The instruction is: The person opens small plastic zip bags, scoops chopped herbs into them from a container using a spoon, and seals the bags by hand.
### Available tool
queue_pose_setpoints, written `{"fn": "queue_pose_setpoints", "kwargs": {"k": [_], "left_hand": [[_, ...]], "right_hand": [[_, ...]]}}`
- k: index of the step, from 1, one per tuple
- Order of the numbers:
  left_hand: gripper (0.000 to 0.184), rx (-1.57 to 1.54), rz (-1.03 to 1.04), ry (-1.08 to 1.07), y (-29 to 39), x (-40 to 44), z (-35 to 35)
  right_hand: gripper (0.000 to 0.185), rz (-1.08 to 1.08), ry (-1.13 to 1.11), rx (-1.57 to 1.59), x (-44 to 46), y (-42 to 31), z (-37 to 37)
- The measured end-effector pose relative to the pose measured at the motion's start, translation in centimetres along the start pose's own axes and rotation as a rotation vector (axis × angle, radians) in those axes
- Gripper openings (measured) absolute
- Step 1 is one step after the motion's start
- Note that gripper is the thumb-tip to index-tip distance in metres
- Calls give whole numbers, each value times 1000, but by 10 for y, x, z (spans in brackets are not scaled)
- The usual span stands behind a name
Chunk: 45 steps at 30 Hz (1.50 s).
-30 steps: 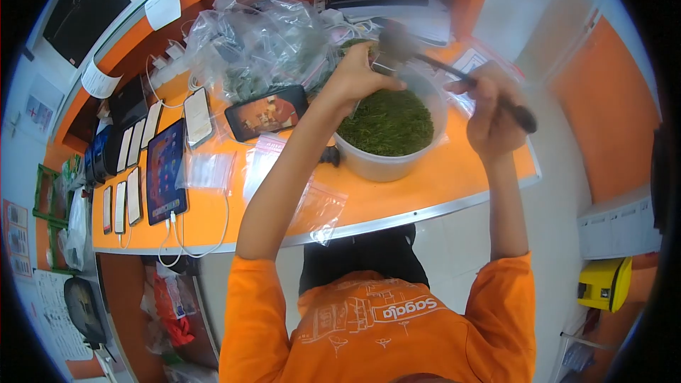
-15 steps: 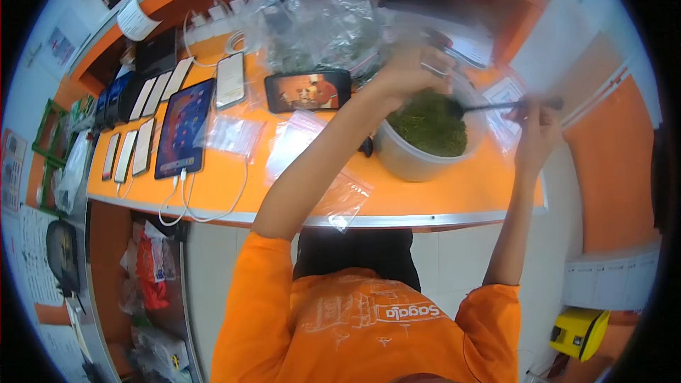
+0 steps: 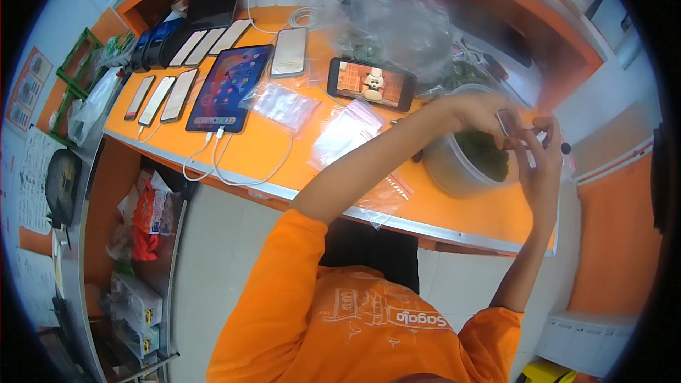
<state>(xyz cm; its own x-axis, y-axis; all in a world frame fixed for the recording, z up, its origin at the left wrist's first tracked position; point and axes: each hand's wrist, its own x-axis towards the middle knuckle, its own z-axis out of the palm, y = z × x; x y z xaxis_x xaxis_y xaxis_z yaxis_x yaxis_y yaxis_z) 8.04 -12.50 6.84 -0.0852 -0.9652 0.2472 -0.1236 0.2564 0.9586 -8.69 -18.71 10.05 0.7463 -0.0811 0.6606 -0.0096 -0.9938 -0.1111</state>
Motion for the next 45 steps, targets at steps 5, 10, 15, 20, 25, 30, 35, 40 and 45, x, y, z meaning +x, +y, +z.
{"fn": "queue_pose_setpoints", "kwargs": {"k": [5,10,15,20,25,30,35,40,45], "left_hand": [[54,569,-52,-36,17,-14,-1],[54,589,136,106,5,-14,-2],[30,601,341,188,1,-11,-7],[17,1086,274,332,7,-25,3],[11,1053,373,315,1,-23,1],[4,1120,384,364,4,-26,1],[1,1217,325,362,1,-29,-6],[6,1285,258,345,7,-33,-6],[14,1274,320,358,9,-34,-3]], "right_hand": [[11,70,-12,-1,4,3,-13],[7,67,-136,-64,2,7,-15],[7,80,-193,-6,5,0,-10],[9,95,-187,114,9,4,-5],[14,159,-201,207,13,2,0],[19,245,-249,233,8,10,0],[20,278,-243,148,2,16,-4],[12,334,-370,83,-1,9,-5],[22,129,-163,98,6,-7,2]]}}
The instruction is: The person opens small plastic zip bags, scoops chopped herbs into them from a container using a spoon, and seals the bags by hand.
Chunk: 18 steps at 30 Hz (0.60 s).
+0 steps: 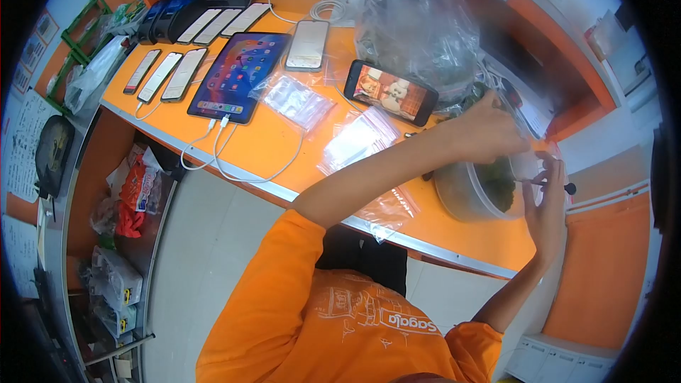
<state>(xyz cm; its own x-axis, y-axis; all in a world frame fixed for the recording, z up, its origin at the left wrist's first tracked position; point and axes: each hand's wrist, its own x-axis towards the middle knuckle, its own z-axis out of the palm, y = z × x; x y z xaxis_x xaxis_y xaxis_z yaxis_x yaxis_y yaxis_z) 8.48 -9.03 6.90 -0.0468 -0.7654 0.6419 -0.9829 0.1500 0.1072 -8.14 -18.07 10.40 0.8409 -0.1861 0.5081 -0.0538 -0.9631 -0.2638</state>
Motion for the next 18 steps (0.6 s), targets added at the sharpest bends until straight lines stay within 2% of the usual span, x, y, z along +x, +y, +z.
{"fn": "queue_pose_setpoints", "kwargs": {"k": [5,8,11,14,17,18], "left_hand": [[18,-103,-34,-66,3,4,-6],[24,-575,-24,308,-9,17,30],[29,-671,-32,333,-6,23,17],[34,-562,-93,123,8,26,30],[32,-405,-179,46,18,21,26],[29,-523,-209,66,16,23,27]], "right_hand": [[15,11,-139,47,-5,23,3],[10,32,-112,-12,-7,19,-8],[9,57,-155,-18,-11,17,-14],[8,73,-139,11,-15,11,-12],[7,108,-101,40,-18,15,-16],[7,92,-65,21,-18,15,-16]]}}
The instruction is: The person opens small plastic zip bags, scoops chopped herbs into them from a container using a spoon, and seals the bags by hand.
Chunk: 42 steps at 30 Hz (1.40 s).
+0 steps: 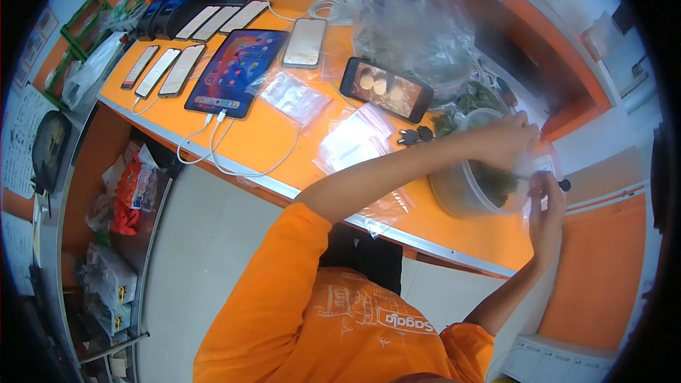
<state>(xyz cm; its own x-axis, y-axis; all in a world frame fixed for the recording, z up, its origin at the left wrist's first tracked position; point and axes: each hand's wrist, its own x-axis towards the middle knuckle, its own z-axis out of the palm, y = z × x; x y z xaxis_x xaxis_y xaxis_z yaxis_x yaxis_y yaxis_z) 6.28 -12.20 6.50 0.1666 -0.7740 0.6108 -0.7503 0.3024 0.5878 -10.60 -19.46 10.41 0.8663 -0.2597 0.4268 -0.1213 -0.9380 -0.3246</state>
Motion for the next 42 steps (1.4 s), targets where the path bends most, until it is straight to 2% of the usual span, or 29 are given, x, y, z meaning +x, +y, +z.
{"fn": "queue_pose_setpoints", "kwargs": {"k": [2,5,11,14,17,20,26,35,42], "left_hand": [[24,-238,-61,28,-7,6,-1],[20,-360,-115,5,-8,7,-8],[24,-250,105,49,-12,-2,-7],[22,-327,84,69,-10,-1,-10],[20,-282,71,49,-8,-2,-14],[17,-289,81,58,-10,-2,-13],[12,-506,62,62,-14,-1,-9],[14,-447,74,35,-13,-1,-12],[15,-554,14,7,-9,-2,-15]], "right_hand": [[7,-30,72,-37,0,-2,1],[7,-23,142,26,1,2,9],[12,25,271,9,6,-9,11],[15,70,284,167,6,2,15],[17,58,164,167,3,5,11],[15,-32,194,109,3,7,14],[13,-48,249,112,2,5,16],[11,-26,219,191,8,-3,21],[10,-18,215,304,10,2,27]]}}
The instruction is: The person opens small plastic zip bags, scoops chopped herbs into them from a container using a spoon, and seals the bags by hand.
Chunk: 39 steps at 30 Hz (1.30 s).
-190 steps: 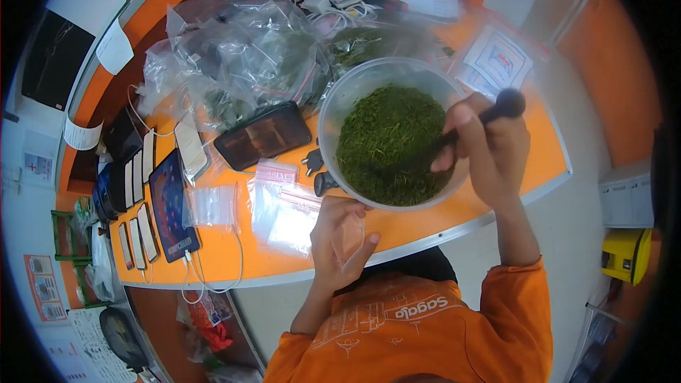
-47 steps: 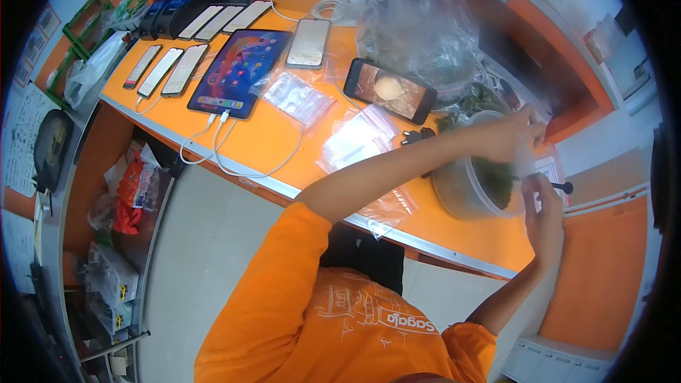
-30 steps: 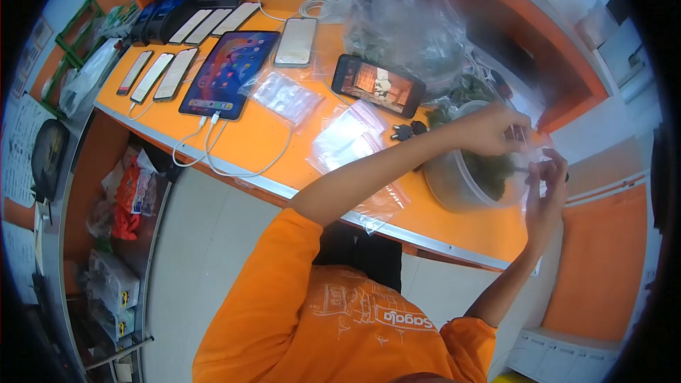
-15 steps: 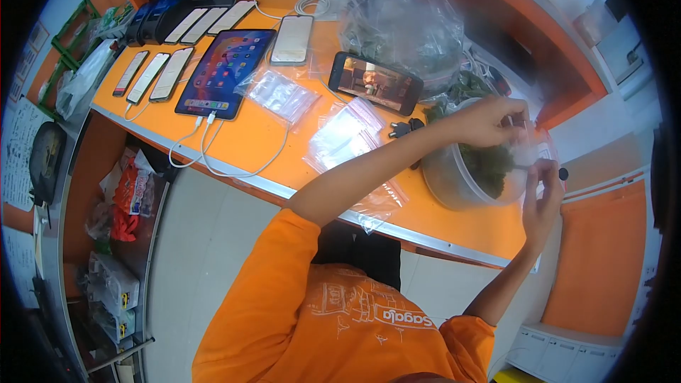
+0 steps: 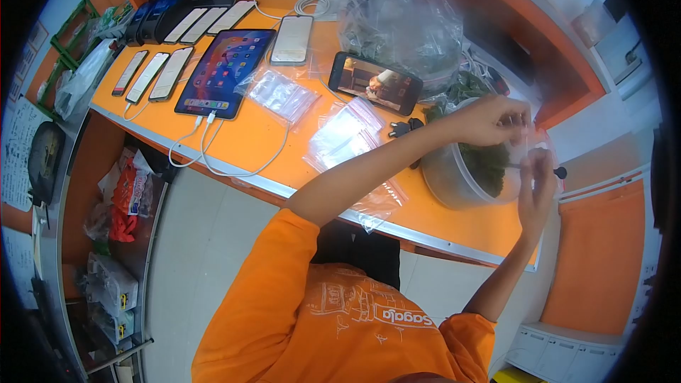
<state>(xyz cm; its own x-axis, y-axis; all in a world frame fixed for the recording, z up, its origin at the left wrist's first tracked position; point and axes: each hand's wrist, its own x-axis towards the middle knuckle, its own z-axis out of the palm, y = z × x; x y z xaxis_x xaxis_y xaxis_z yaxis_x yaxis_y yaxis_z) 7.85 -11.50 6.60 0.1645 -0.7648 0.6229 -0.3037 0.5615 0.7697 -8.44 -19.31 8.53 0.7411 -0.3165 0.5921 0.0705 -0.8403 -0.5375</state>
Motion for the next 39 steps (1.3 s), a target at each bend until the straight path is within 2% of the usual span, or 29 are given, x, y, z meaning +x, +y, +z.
{"fn": "queue_pose_setpoints", "kwargs": {"k": [2,8,11,23,26,32,38,39], "left_hand": [[16,92,32,5,1,-1,1],[17,48,-33,55,6,-3,1],[16,49,-47,37,12,-3,1],[13,121,33,90,4,-1,6],[12,223,63,104,7,-2,6],[9,226,2,264,11,4,0],[12,334,27,384,16,24,-11],[13,352,85,421,17,34,-13]], "right_hand": [[11,5,-14,14,2,-4,2],[12,-39,-12,-85,4,-6,1],[13,-18,7,-2,6,-7,5],[15,2,4,67,10,-3,10],[16,23,-28,-23,9,-2,9],[18,26,1,-73,1,-4,4],[15,70,-7,-35,-10,-1,-3],[14,54,-10,-38,-11,-1,-2]]}}
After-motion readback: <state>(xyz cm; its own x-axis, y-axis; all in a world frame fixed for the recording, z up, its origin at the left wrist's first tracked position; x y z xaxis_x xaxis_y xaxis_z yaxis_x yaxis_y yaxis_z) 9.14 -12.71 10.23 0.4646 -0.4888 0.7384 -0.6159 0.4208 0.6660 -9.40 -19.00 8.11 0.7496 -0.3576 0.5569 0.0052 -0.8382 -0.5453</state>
